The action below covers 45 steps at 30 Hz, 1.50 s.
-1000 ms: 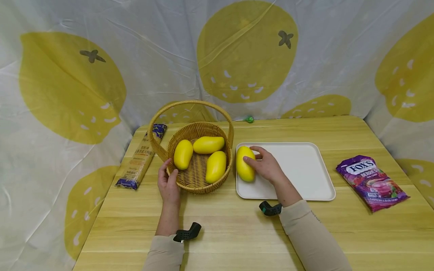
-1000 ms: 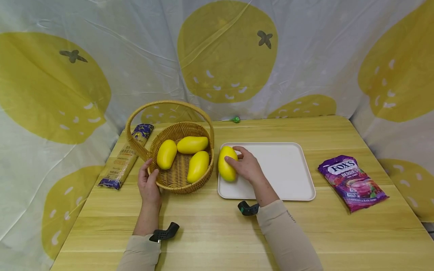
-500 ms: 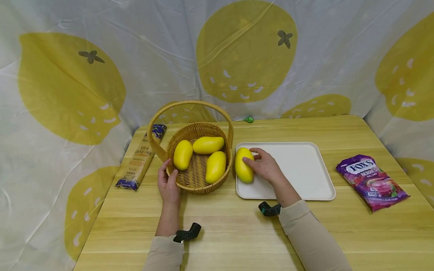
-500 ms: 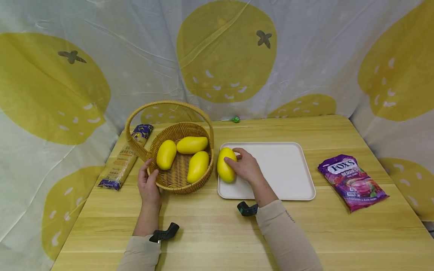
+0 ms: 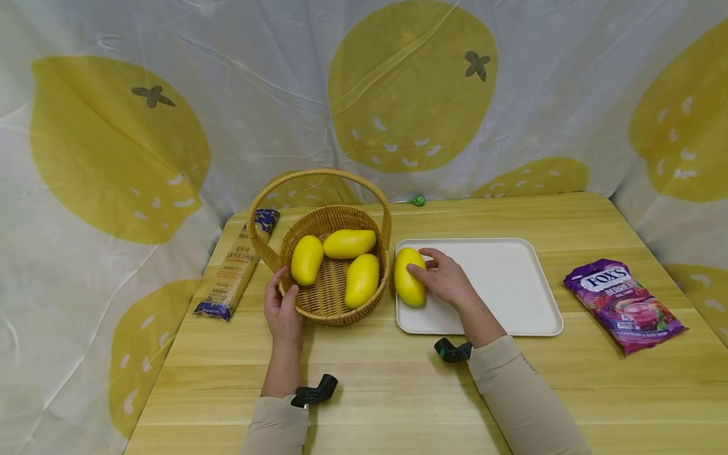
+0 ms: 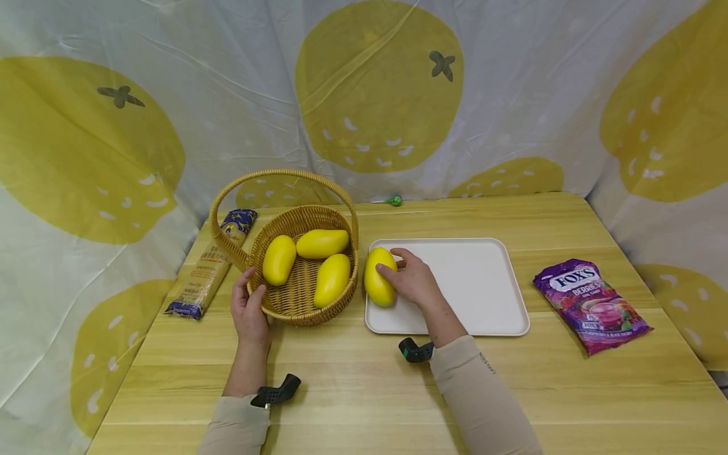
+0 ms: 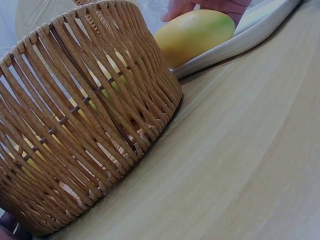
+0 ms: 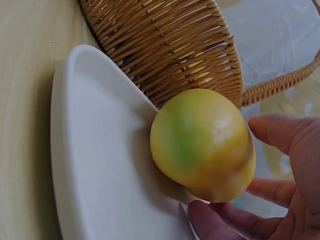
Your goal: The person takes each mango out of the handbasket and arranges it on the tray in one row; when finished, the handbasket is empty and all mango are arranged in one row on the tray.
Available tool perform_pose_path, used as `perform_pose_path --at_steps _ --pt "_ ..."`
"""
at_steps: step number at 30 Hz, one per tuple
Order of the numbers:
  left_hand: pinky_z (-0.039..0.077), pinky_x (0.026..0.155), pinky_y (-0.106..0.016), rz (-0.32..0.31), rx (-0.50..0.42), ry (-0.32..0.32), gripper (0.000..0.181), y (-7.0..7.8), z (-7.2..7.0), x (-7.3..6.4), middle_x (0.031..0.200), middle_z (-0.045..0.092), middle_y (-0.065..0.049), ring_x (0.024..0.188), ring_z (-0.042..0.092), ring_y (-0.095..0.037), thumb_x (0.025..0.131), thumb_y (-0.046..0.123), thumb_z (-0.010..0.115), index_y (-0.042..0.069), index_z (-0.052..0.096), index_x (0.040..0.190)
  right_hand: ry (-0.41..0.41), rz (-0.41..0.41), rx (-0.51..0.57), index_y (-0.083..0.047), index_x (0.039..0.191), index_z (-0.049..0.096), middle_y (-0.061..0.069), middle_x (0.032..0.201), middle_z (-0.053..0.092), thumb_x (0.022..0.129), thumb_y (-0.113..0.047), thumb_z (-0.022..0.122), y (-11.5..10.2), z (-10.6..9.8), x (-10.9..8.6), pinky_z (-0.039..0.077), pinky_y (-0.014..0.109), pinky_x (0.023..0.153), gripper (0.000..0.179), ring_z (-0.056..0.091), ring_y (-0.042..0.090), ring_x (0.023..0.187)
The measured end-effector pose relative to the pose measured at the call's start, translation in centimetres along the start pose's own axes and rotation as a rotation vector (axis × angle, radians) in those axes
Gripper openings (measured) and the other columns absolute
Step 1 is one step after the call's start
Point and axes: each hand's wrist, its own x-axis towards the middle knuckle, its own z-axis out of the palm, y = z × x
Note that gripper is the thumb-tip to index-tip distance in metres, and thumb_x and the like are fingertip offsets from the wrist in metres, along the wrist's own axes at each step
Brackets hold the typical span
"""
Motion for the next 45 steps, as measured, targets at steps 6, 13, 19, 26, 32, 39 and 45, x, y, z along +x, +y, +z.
perform_pose_path --at_steps 6,13,19,26,32,39,45 --pt "0.038 0.11 -0.018 -0.003 -0.002 -0.005 0.038 0.1 0.0 -0.1 0.147 0.05 -0.007 0.148 0.034 -0.017 0.097 -0.004 0.05 0.0 0.057 0.134 -0.001 -0.017 -0.01 -0.018 0.155 0.043 0.023 0.147 0.052 0.096 -0.053 0.063 0.1 -0.2 0.0 0.046 0.054 0.106 0.071 0.054 0.04 0.13" --pt "0.037 0.109 -0.017 -0.019 0.001 -0.011 0.038 0.1 0.0 -0.1 0.15 0.047 -0.006 0.151 0.029 -0.018 0.098 -0.003 0.049 0.001 0.057 0.135 0.008 -0.025 -0.017 -0.017 0.153 0.044 0.022 0.146 0.053 0.096 -0.05 0.064 0.1 -0.3 -0.1 0.047 0.053 0.106 0.069 0.056 0.04 0.129" --pt "0.037 0.11 -0.017 -0.006 -0.001 -0.007 0.038 0.1 0.0 -0.1 0.149 0.048 -0.008 0.15 0.031 -0.018 0.097 -0.004 0.049 -0.001 0.056 0.135 0.006 -0.04 -0.024 -0.016 0.151 0.047 0.022 0.143 0.056 0.096 -0.047 0.065 0.0 -0.3 -0.1 0.05 0.049 0.101 0.065 0.058 0.039 0.125" --pt "0.036 0.111 -0.018 0.013 0.014 -0.007 0.038 0.0 0.0 -0.1 0.142 0.053 -0.001 0.149 0.032 -0.018 0.097 -0.004 0.049 -0.003 0.056 0.134 0.001 -0.042 -0.03 -0.016 0.151 0.047 0.022 0.143 0.056 0.096 -0.048 0.064 0.0 -0.3 -0.1 0.049 0.051 0.102 0.066 0.058 0.039 0.125" --pt "0.035 0.111 -0.019 0.001 0.019 -0.009 0.038 0.1 -0.1 -0.1 0.141 0.053 0.003 0.15 0.031 -0.018 0.098 -0.003 0.05 -0.001 0.056 0.135 0.015 -0.049 -0.04 -0.015 0.152 0.046 0.021 0.147 0.055 0.096 -0.05 0.063 -0.1 -0.7 -0.2 0.048 0.054 0.106 0.067 0.057 0.04 0.13" --pt "0.035 0.11 -0.017 0.015 0.026 -0.006 0.038 0.0 -0.1 -0.1 0.139 0.055 0.003 0.149 0.033 -0.017 0.097 -0.003 0.05 -0.002 0.056 0.135 0.068 -0.115 -0.075 -0.015 0.151 0.048 0.016 0.146 0.057 0.097 -0.049 0.064 -1.2 -1.6 -1.5 0.052 0.051 0.102 0.067 0.059 0.037 0.128" --pt "0.035 0.112 -0.019 0.032 0.022 -0.008 0.038 -0.1 -0.1 -0.1 0.138 0.057 0.002 0.147 0.035 -0.016 0.097 -0.005 0.05 0.001 0.059 0.133 0.053 -0.202 -0.066 -0.019 0.146 0.055 0.008 0.14 0.061 0.094 -0.047 0.069 -3.1 -2.2 -3.5 0.054 0.048 0.097 0.06 0.06 0.031 0.125"
